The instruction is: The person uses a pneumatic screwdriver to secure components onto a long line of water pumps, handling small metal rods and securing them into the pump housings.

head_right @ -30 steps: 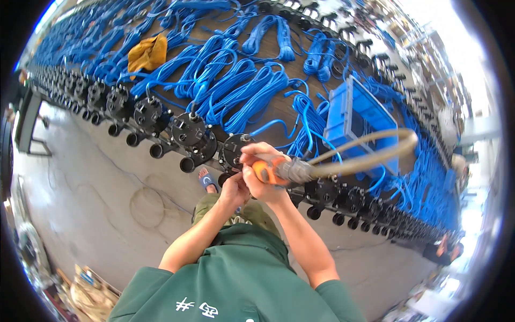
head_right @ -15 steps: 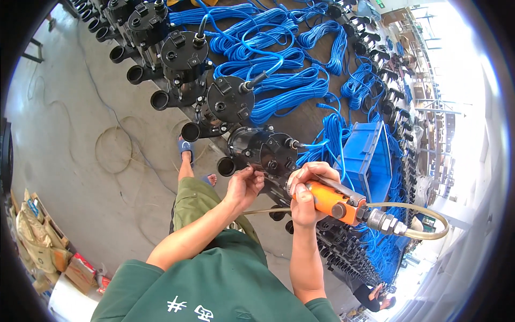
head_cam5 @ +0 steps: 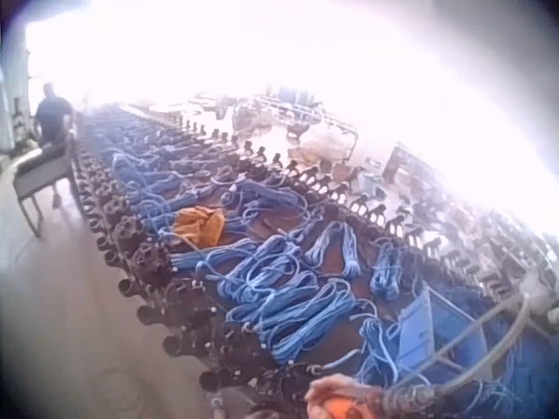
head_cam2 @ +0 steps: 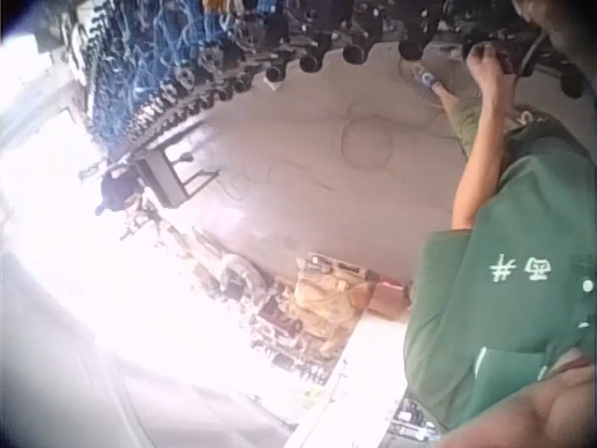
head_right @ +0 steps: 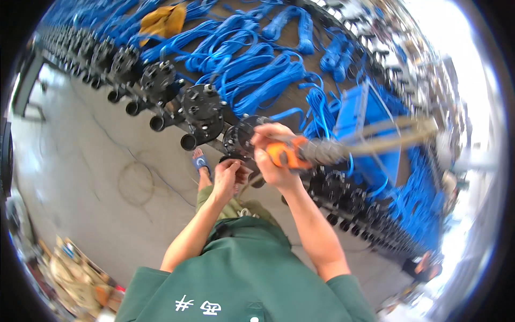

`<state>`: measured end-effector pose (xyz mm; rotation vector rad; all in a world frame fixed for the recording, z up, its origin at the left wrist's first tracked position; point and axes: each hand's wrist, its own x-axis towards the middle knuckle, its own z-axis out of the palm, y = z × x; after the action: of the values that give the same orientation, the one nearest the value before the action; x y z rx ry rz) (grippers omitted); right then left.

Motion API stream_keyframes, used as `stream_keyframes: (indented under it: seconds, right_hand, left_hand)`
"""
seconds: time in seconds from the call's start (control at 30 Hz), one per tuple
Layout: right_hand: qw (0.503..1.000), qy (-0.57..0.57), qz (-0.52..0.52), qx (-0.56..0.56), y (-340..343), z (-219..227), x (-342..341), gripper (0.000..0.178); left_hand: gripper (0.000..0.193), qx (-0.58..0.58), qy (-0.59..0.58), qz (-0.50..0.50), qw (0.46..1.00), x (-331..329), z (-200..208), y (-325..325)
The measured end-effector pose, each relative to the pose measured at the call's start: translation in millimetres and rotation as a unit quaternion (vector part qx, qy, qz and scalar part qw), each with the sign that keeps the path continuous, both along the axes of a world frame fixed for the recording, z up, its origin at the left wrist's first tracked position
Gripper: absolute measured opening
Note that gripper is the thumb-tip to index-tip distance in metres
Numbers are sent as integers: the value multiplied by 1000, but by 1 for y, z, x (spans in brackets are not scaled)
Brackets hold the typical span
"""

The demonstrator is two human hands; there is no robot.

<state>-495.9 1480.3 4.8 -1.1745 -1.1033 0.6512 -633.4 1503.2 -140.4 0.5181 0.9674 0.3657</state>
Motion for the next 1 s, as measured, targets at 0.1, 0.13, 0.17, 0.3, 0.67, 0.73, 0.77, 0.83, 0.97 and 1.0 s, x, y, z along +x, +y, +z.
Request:
stream_keyframes:
  seconds: [0.1, 0.13, 0.17, 0.3, 0.67, 0.73, 0.77, 0.83, 0.97, 1.0]
  right_hand:
    - [1000, -18, 10, 3, 4, -3, 4, 33]
    - [999, -33, 18, 4, 7, -1, 8, 32]
    - [1000, 6, 20, 14, 6, 10, 4, 31]
    - [990, 93, -11, 107, -10, 55, -4, 26]
    - [961, 210, -131, 121, -29, 28, 24, 28]
    - [964, 170, -162, 126, -16, 28, 29, 26]
    - [965, 158, -171, 123, -7, 24, 34, 25]
    - [965, 148, -179, 121, 12, 25, 40, 22]
    - [978, 83, -168, 93, 31, 12, 43, 19]
    - [979, 92, -160, 84, 33, 9, 45, 19]
  left_hand:
    - [54, 429, 208, -14, 879, -10, 2, 12]
    - [79, 522, 260, -49, 811, -12, 1, 18]
    - [90, 568, 268, -66, 775, -11, 3, 21]
    - [126, 652, 220, -123, 715, 2, -1, 39]
    - [111, 574, 260, -64, 774, 27, -25, 29]
    - [106, 548, 275, -69, 787, 27, -19, 25]
    - [98, 550, 267, -61, 789, 27, -15, 23]
    - [95, 550, 294, -68, 779, 29, -18, 22]
    - [100, 550, 264, -76, 789, 23, -23, 24]
    - [102, 554, 247, -80, 791, 24, -25, 26]
